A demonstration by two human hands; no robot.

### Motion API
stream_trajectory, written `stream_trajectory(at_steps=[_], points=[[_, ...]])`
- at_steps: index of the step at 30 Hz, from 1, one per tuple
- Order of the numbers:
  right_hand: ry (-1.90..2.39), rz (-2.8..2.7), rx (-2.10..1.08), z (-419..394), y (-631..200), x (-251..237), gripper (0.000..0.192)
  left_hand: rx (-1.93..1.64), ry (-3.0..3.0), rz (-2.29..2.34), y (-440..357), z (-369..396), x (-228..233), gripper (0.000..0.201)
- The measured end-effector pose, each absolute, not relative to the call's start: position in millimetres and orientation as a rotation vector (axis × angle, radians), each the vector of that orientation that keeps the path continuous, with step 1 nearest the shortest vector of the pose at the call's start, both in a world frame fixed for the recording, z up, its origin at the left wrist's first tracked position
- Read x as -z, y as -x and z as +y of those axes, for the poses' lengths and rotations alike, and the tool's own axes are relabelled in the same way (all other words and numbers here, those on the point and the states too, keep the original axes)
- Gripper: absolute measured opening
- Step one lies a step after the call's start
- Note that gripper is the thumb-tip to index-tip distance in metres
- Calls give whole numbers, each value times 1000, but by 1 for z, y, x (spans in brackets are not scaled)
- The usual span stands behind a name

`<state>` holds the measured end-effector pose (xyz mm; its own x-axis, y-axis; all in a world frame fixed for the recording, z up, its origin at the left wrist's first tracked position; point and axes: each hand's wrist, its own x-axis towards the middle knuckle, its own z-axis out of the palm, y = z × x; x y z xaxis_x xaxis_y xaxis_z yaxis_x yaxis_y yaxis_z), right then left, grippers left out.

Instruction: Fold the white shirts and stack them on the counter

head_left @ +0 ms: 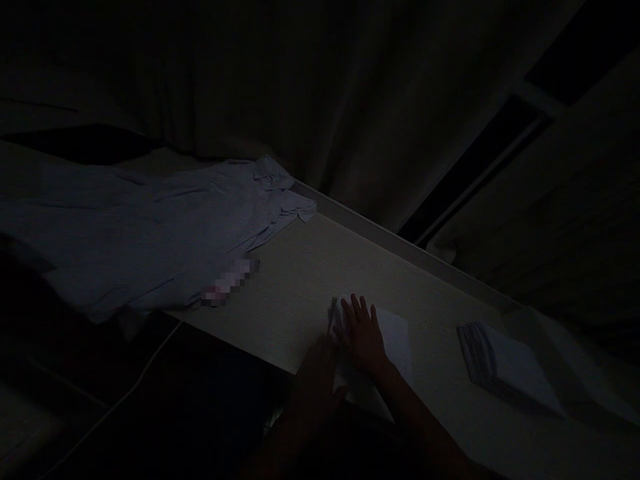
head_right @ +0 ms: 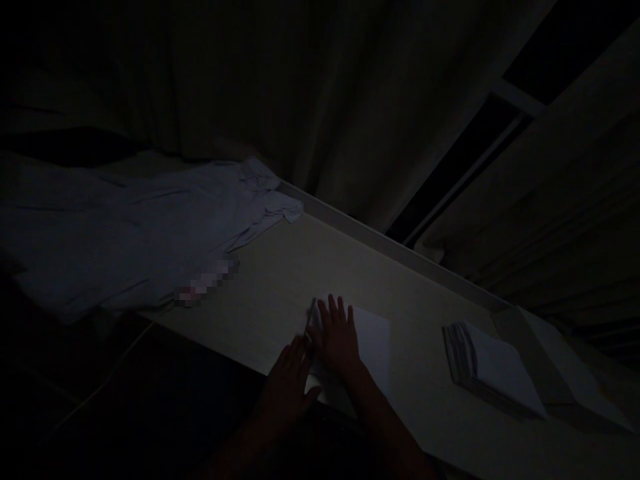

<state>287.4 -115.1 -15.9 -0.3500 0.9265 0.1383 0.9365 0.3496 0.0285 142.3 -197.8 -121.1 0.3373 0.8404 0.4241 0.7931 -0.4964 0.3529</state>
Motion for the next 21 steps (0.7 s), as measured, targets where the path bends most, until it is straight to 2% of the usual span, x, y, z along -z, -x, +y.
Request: stream_trajectory(at_steps=[4,9,16,21], points=[[1902,-2447,178,-155,-325,32,62,-845,-2490,1543,-144,-198,120,80],[1976,-2354,98,-162,-335,54,59,-807,-2520,1558,-142,-198,110,73],[1933,-2379,-72,-158,-342,28,57,-834,-2601,1494,-160,-153,52,57],[2027,-2190,117,-155,-381,14,57,-699,-2696,1295,-181,-105,45,62]])
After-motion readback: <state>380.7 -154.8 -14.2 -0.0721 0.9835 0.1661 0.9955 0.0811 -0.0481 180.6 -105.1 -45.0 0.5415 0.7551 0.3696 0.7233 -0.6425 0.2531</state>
